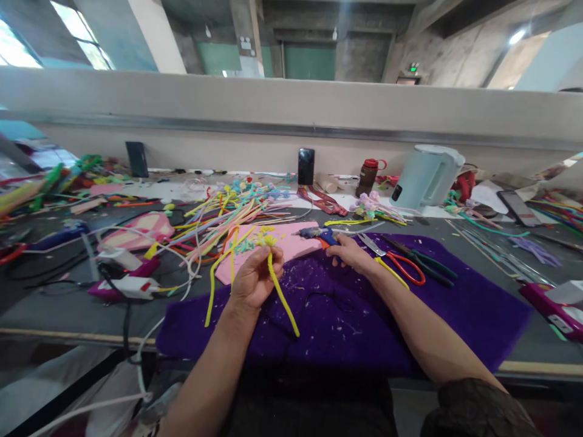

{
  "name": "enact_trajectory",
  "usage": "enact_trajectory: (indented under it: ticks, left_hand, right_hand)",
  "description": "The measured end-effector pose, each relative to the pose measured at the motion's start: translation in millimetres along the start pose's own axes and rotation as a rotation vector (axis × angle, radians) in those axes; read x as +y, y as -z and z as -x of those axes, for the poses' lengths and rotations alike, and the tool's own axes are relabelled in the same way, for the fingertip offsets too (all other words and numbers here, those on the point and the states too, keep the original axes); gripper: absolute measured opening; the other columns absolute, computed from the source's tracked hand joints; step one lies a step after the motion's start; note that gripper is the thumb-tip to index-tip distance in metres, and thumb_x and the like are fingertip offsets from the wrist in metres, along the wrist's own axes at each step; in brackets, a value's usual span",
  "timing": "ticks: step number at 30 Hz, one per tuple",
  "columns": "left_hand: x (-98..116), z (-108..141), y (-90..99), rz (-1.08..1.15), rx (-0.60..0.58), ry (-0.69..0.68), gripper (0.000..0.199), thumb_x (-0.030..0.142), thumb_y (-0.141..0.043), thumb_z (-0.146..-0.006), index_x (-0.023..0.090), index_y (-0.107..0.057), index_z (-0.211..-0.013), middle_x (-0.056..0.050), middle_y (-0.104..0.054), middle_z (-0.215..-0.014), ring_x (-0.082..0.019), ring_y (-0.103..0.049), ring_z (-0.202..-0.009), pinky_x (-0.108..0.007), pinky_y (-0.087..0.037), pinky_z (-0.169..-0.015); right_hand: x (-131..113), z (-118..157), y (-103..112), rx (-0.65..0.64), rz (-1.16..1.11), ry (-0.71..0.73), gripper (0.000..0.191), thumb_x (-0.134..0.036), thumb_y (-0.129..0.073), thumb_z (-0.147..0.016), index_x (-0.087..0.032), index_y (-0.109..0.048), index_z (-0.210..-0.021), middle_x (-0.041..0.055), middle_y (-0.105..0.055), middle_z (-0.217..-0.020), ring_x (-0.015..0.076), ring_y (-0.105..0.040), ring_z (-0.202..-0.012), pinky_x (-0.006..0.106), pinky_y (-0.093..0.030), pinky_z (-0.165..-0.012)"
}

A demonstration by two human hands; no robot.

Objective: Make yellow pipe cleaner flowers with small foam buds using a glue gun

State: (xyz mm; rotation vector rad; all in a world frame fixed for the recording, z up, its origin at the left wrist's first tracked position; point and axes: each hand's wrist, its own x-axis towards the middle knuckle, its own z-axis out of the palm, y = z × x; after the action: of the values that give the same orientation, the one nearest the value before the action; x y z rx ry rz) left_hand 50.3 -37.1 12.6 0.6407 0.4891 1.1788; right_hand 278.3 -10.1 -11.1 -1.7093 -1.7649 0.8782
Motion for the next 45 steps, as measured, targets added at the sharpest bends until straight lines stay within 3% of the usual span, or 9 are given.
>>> enact_trajectory:
  ticks: [3,7,13,19,25,32,36,41,45]
  left_hand:
    - [0.6,1.3,-1.3,0.076,0.026,-0.008,0.013,0.021,-0.067,-0.059,0.012,-0.06,-0.067,-0.001,-0.06,-0.063,-0.007,-0.05,-0.047,-0.016,-0.035,-0.038]
    - [0.6,1.9,-0.4,0.119,0.002,-0.028,0.013,0.021,-0.066,-0.06,0.012,-0.059,-0.068,-0.001,-0.059,-0.063,-0.007,-0.049,-0.047,-0.016,-0.034,-0.037]
    - [0.6,2.0,1.6,0.087,-0.022,-0.044,0.014,0.023,-0.065,-0.062,0.012,-0.058,-0.066,-0.001,-0.059,-0.063,-0.006,-0.047,-0.045,-0.016,-0.032,-0.035]
    - [-0.5,1.6,2.5,0.073,-0.004,-0.069,0.013,0.023,-0.065,-0.062,0.012,-0.059,-0.066,0.0,-0.06,-0.064,-0.006,-0.047,-0.044,-0.016,-0.032,-0.035]
    - [2.1,4.0,1.4,0.003,0.043,-0.066,0.017,0.025,-0.066,-0.063,0.012,-0.06,-0.072,0.001,-0.058,-0.061,-0.003,-0.044,-0.041,-0.012,-0.027,-0.032]
    - [2.2,4.5,1.2,-0.068,0.096,-0.109,0.019,0.027,-0.066,-0.065,0.013,-0.059,-0.076,0.002,-0.058,-0.06,-0.002,-0.044,-0.038,-0.01,-0.027,-0.03]
    - [0.4,3.6,1.9,-0.082,0.12,-0.1,0.019,0.026,-0.066,-0.065,0.013,-0.06,-0.077,0.002,-0.059,-0.06,-0.002,-0.046,-0.038,-0.01,-0.028,-0.03]
    - [0.1,1.8,2.1,-0.092,0.141,-0.096,0.021,0.027,-0.068,-0.063,0.012,-0.061,-0.077,0.001,-0.06,-0.061,-0.002,-0.047,-0.039,-0.011,-0.028,-0.031]
    - [0.4,0.8,2.1,-0.097,0.153,-0.094,0.024,0.028,-0.069,-0.06,0.013,-0.061,-0.076,0.001,-0.06,-0.061,-0.002,-0.047,-0.039,-0.011,-0.029,-0.032]
  right_hand:
    - [-7.8,6.1,-3.8,0.055,-0.346,0.125,0.023,-0.027,-0.05,-0.069,-0.017,-0.049,-0.089,-0.0038,-0.055,-0.062,0.0064,-0.044,-0.04,0.018,-0.029,-0.036]
    - [-21.3,17.0,-8.4,0.071,-0.57,0.216,0.014,-0.022,-0.056,-0.066,-0.017,-0.052,-0.078,-0.0066,-0.043,-0.053,0.0049,-0.036,-0.039,0.018,-0.028,-0.038]
    - [-37.0,27.7,-9.0,0.056,-0.886,0.161,0.03,-0.045,-0.046,-0.078,-0.017,-0.054,-0.079,0.0001,-0.053,-0.063,0.0081,-0.044,-0.044,0.019,-0.028,-0.036]
    - [-44.4,32.9,-6.1,0.113,-0.984,0.205,0.021,-0.034,-0.06,-0.071,-0.018,-0.058,-0.084,0.001,-0.06,-0.072,0.0108,-0.054,-0.058,0.022,-0.044,-0.055]
    - [-48.1,41.0,-1.6,-0.042,-0.854,0.207,0.027,-0.028,-0.062,-0.062,-0.014,-0.059,-0.085,0.0085,-0.066,-0.08,0.0134,-0.056,-0.052,0.024,-0.041,-0.046]
    - [-47.4,45.2,-2.9,0.06,-0.679,0.229,0.023,-0.032,-0.054,-0.07,-0.013,-0.062,-0.081,0.0066,-0.064,-0.068,0.0135,-0.054,-0.054,0.023,-0.04,-0.049]
    - [-39.3,43.8,-6.2,0.133,-0.631,0.284,0.021,-0.032,-0.054,-0.072,-0.016,-0.064,-0.082,0.005,-0.064,-0.076,0.0156,-0.057,-0.068,0.025,-0.043,-0.062]
    - [-44.2,52.9,-6.2,0.207,-0.339,0.351,0.023,-0.035,-0.052,-0.076,-0.017,-0.065,-0.083,0.0051,-0.063,-0.084,0.0169,-0.054,-0.072,0.025,-0.04,-0.06]
    - [-52.9,64.6,-9.8,0.181,-0.267,0.439,0.022,-0.033,-0.049,-0.079,-0.018,-0.062,-0.088,0.0043,-0.063,-0.084,0.0179,-0.055,-0.077,0.028,-0.041,-0.069]
